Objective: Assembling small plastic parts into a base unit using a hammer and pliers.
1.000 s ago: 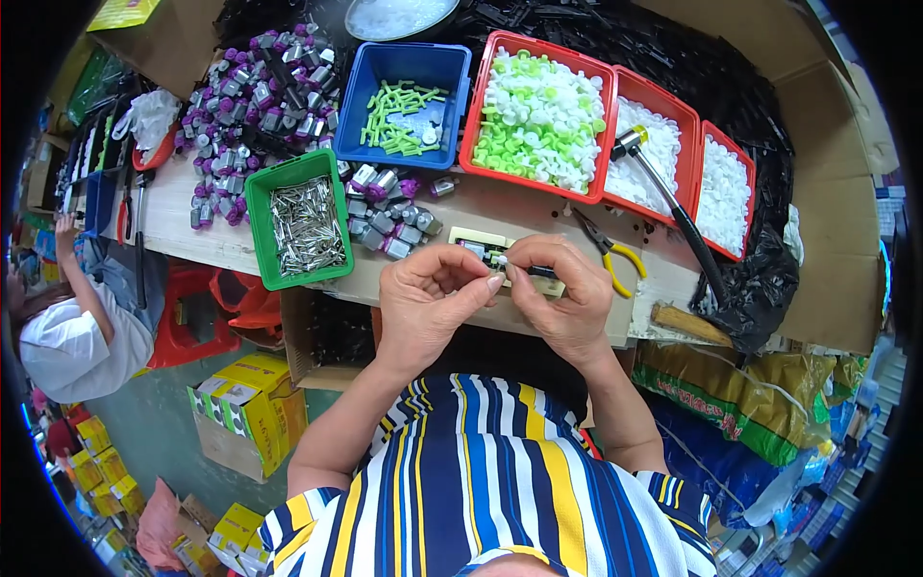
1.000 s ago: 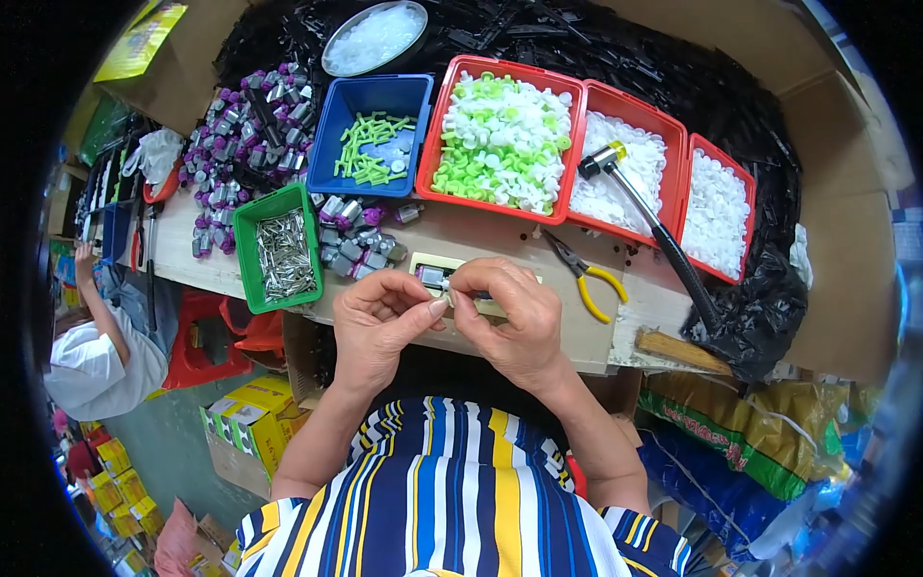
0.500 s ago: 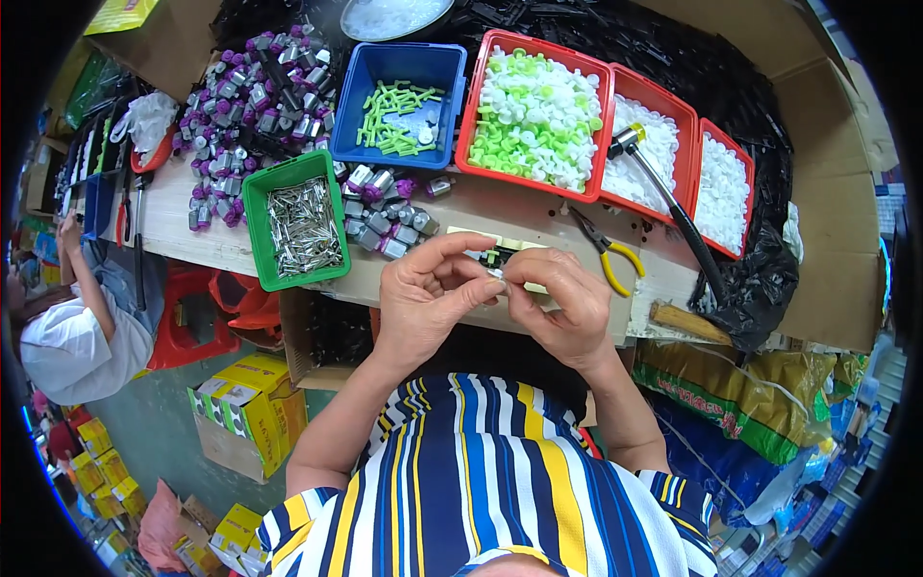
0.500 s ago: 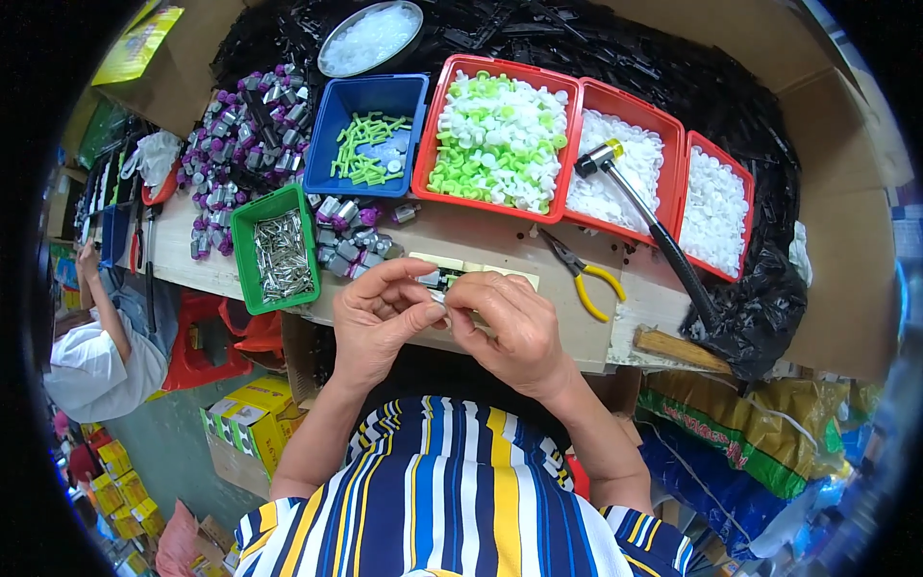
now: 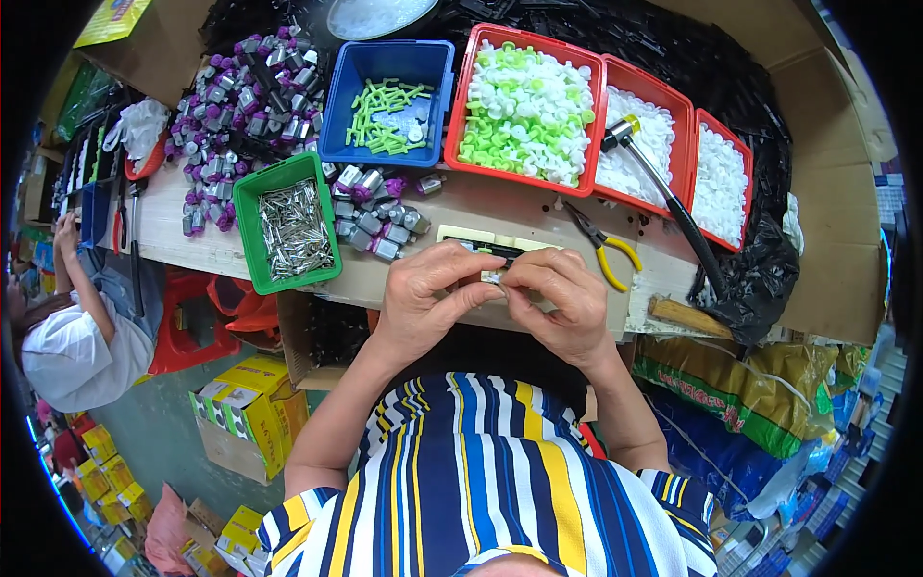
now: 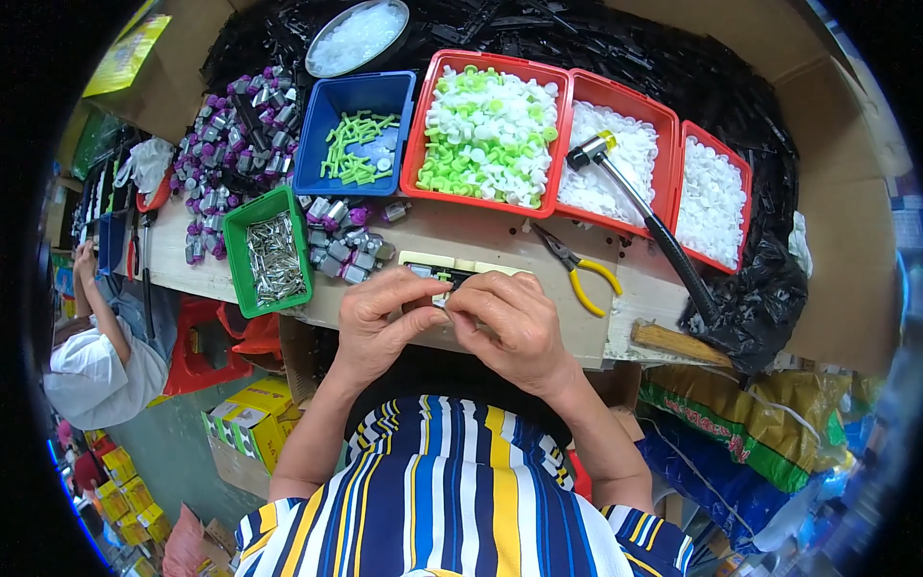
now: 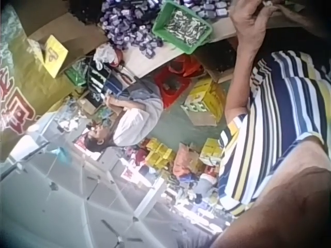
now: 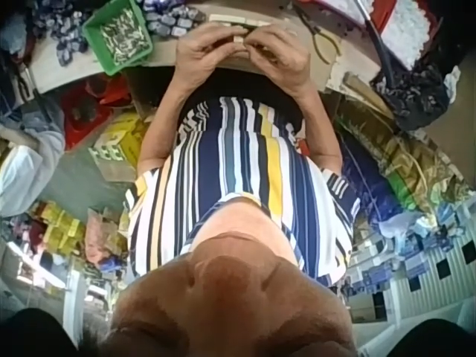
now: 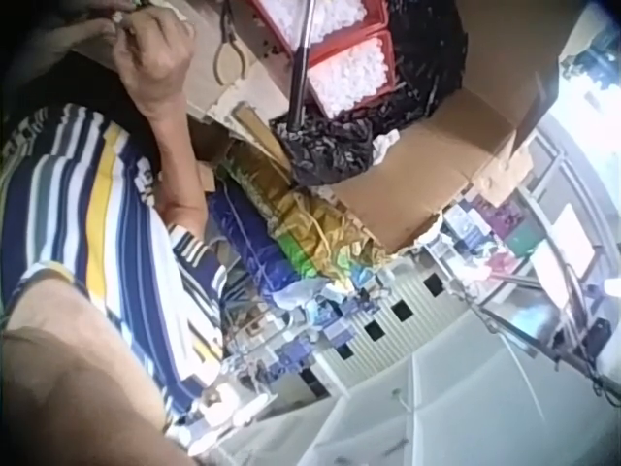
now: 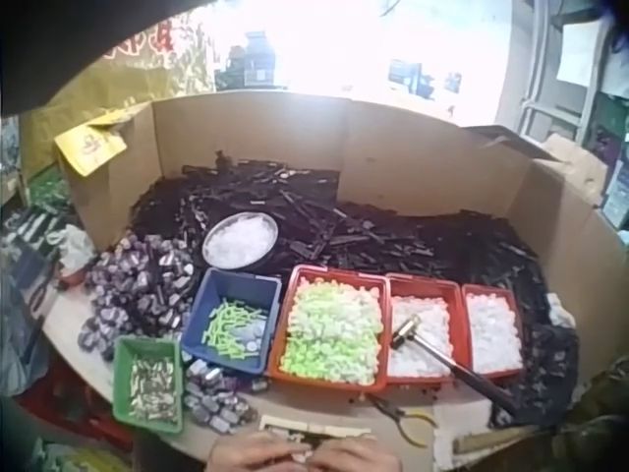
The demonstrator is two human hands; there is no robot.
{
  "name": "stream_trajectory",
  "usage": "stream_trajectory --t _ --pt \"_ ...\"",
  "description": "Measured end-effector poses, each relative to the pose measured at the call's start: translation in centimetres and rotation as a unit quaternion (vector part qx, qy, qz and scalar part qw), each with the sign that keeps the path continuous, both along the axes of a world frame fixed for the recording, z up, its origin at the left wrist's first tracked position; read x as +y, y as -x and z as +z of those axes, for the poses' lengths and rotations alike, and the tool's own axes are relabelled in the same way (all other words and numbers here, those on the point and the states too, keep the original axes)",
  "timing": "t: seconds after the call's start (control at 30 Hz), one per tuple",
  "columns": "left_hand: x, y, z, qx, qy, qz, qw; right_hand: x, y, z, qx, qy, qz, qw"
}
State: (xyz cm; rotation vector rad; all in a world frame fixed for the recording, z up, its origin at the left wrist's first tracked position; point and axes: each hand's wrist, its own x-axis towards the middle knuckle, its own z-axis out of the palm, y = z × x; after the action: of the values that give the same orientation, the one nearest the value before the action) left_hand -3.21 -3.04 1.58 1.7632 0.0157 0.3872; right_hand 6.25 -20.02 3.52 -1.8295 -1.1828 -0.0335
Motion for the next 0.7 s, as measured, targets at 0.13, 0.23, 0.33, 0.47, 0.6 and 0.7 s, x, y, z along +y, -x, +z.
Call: stream_trajectory --t 0.13,0.23,0.33,0.47,0.6,0.7 --pt "0.1 0.5 0.2 0.029 -0.018 0.036 0.999 0.0 -0.8 -0.6 0.001 0.028 -0.023 0.999" --pt "0.4 0.9 -0.6 -0.026 -0.117 0.088 0.989 -0.1 -1.3 -1.3 0.018 0.059 -0.024 0.998" --pt "0.4 1.1 -1.6 -0.105 -0.23 0.109 0.961 0.1 -1.6 -1.4 -0.009 0.076 -0.016 0.997" --pt "-0.4 1.4 -2.2 -0.154 -0.348 0.099 0.919 0.3 -1.7 -1.7 -0.016 0.081 -0.016 0.996" --pt "-0.7 1.7 -2.8 -0.14 -0.408 0.083 0.898 0.4 -1.8 -1.5 -0.034 0.109 -0.007 0.993" --pt "-0.8 1.5 -3.1 -0.142 -0.459 0.093 0.872 0.5 -2.1 -1.5 -0.038 0.115 0.011 0.993"
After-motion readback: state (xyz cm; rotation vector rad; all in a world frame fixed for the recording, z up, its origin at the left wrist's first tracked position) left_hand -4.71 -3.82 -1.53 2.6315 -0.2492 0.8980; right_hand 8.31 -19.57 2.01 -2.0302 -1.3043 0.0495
